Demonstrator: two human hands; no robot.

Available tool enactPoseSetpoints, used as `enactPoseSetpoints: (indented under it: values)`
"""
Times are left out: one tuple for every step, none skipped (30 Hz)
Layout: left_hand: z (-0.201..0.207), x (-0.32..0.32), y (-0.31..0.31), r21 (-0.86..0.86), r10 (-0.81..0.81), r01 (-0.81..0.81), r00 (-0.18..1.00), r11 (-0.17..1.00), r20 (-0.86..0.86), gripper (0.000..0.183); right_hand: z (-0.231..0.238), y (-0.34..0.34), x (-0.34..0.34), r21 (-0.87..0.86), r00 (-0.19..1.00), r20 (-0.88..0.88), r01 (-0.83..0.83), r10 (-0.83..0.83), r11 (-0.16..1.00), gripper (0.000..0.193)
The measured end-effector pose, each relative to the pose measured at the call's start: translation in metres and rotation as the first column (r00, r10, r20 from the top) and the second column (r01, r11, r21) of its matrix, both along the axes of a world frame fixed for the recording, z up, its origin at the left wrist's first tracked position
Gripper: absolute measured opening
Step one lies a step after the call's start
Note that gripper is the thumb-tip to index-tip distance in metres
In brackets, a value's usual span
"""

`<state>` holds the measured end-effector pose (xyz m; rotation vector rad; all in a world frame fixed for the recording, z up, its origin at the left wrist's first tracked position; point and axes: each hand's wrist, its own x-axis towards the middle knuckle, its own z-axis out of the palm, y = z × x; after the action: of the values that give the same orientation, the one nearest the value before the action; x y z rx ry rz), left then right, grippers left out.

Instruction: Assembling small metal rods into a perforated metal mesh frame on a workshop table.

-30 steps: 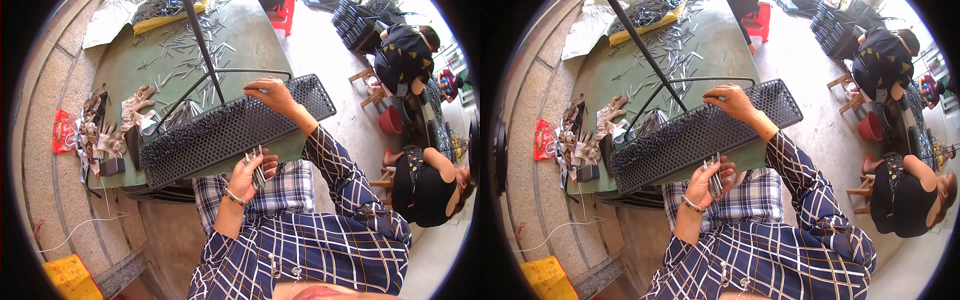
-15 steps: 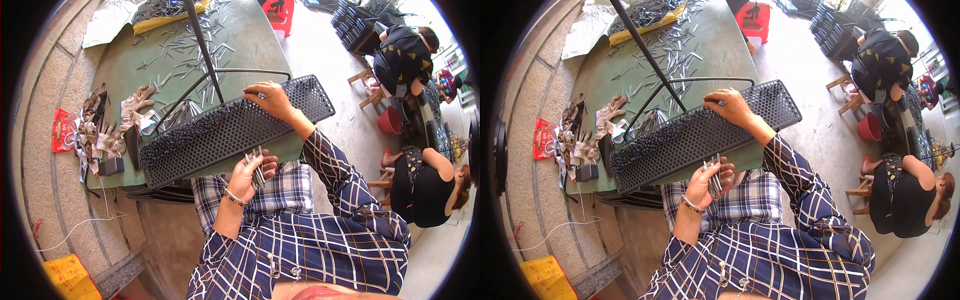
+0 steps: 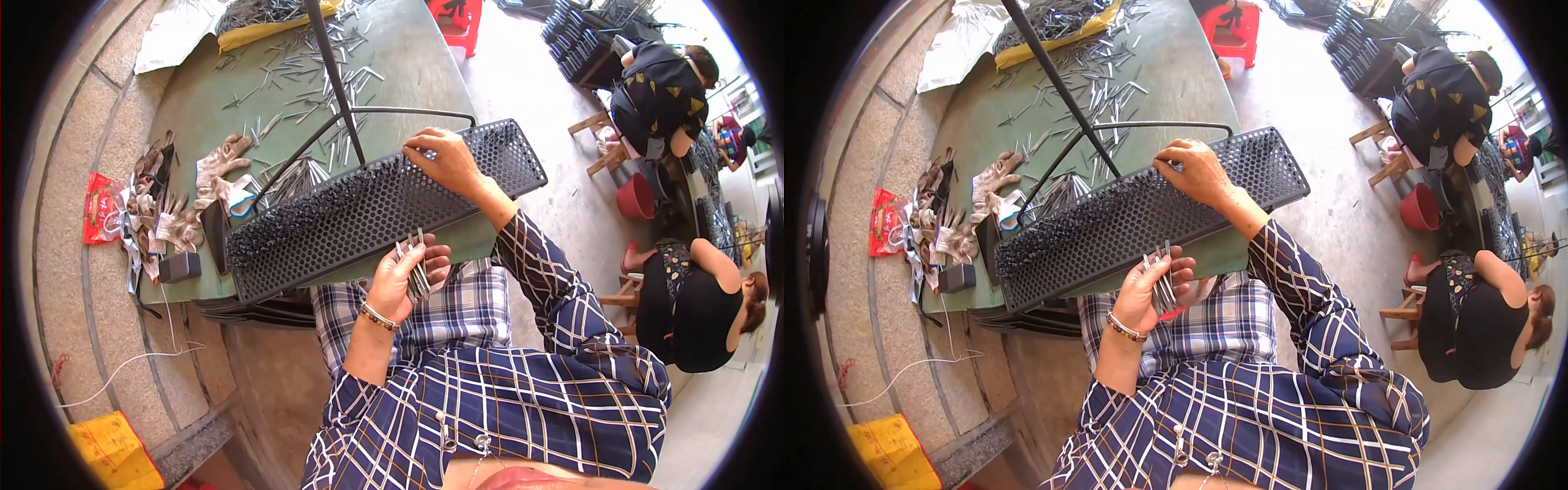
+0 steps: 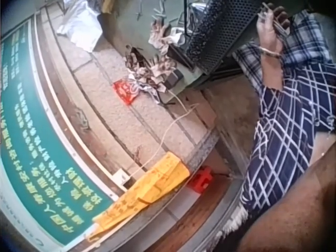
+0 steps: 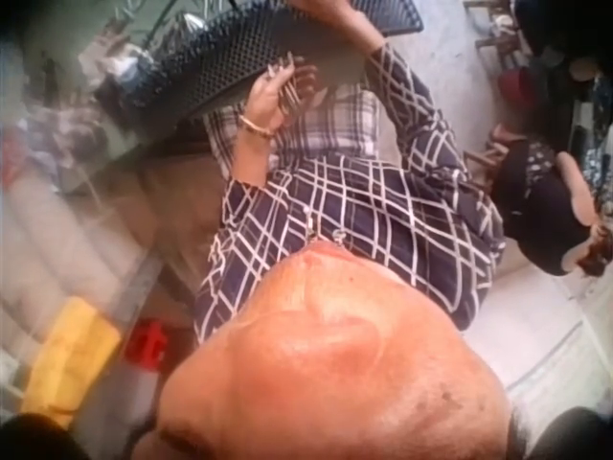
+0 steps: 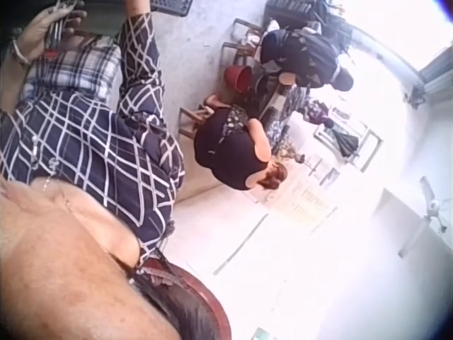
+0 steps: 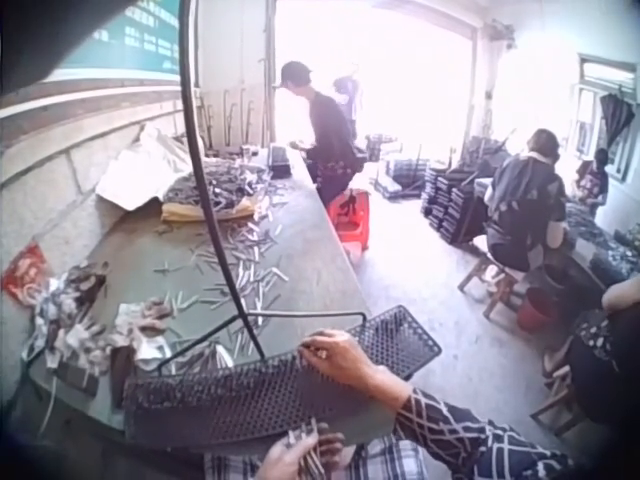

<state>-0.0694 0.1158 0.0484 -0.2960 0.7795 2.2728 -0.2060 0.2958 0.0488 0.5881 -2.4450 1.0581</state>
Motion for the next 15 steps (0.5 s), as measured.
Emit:
enactPoseSetpoints:
  values:
    - [0.0008,0.0010,-0.0002,-0.005,0.001,-0.001,1.000,1.000,0.005,0.022,-0.0002,-0.0014,0.0003,-0.001,1.000,0.000,-0.002,0.002,1.000,0.015]
    - [0.0011,0.0016,-0.0006,-0.011,0.001,-0.001,1.000,1.000,0.010,0.022,-0.0005,-0.0027,0.0009,-0.010,1.000,-0.007,0.007,-0.007,1.000,0.014]
    - [0.0001,0.0018,-0.0009,-0.012,0.003,-0.003,1.000,1.000,0.011,0.022,-0.0008,-0.0037,0.0012,-0.019,1.000,-0.015,0.016,-0.017,1.000,0.014]
    - [-0.0014,0.0027,-0.0012,-0.002,0.010,-0.010,1.000,1.000,0.018,0.022,0.0006,-0.0042,0.0013,-0.020,1.000,-0.014,0.014,-0.015,1.000,0.014]
    - [-0.0022,0.0036,-0.0016,0.008,0.017,-0.018,1.000,1.000,0.026,0.022,0.0022,-0.0043,0.0008,0.019,0.999,-0.036,0.010,-0.009,1.000,0.014]
    - [-0.0018,0.0040,-0.0021,0.007,0.020,-0.020,0.999,1.000,0.027,0.022,0.0038,-0.0048,0.0002,0.058,0.998,-0.059,0.006,-0.003,0.998,0.013]
    - [-0.0014,0.0029,-0.0013,0.007,0.022,-0.022,0.999,1.000,0.029,0.022,0.0032,-0.0034,-0.0011,0.060,0.998,-0.058,0.010,-0.007,0.998,0.013]
    - [-0.0011,0.0021,-0.0006,0.006,0.024,-0.025,0.999,1.000,0.032,0.022,0.0025,-0.0029,-0.0026,0.120,0.994,-0.106,-0.002,0.015,0.993,0.013]
    - [-0.0008,0.0018,-0.0002,0.008,0.020,-0.021,0.999,1.000,0.032,0.022,0.0017,-0.0017,-0.0028,0.180,0.988,-0.151,-0.012,0.039,0.984,0.013]
    - [-0.0009,0.0016,-0.0013,0.008,0.023,-0.024,0.999,1.000,0.024,0.024,0.0002,-0.0022,-0.0028,0.179,0.988,-0.149,-0.014,0.041,0.984,0.013]
    - [-0.0012,0.0014,-0.0018,0.008,0.026,-0.026,1.000,1.000,0.016,0.026,-0.0013,-0.0023,-0.0025,0.212,0.994,-0.104,-0.012,0.035,0.977,0.014]
    - [-0.0019,0.0013,-0.0014,0.007,0.027,-0.027,0.999,1.000,0.018,0.026,-0.0029,-0.0021,-0.0022,0.244,0.998,-0.059,-0.012,0.027,0.970,0.015]
    - [-0.0024,0.0012,-0.0016,0.011,0.048,-0.049,0.999,0.999,0.021,0.025,-0.0024,-0.0034,-0.0015,0.243,0.998,-0.056,-0.016,0.031,0.970,0.015]
    - [-0.0030,0.0007,-0.0019,0.015,0.069,-0.070,0.997,0.997,0.026,0.025,-0.0022,-0.0043,-0.0001,0.247,0.995,-0.100,0.008,0.017,0.969,0.016]
    - [-0.0044,0.0008,-0.0027,0.015,0.074,-0.074,0.997,0.997,0.032,0.025,0.0015,-0.0065,0.0043,0.252,0.990,-0.140,0.032,0.004,0.967,0.017]
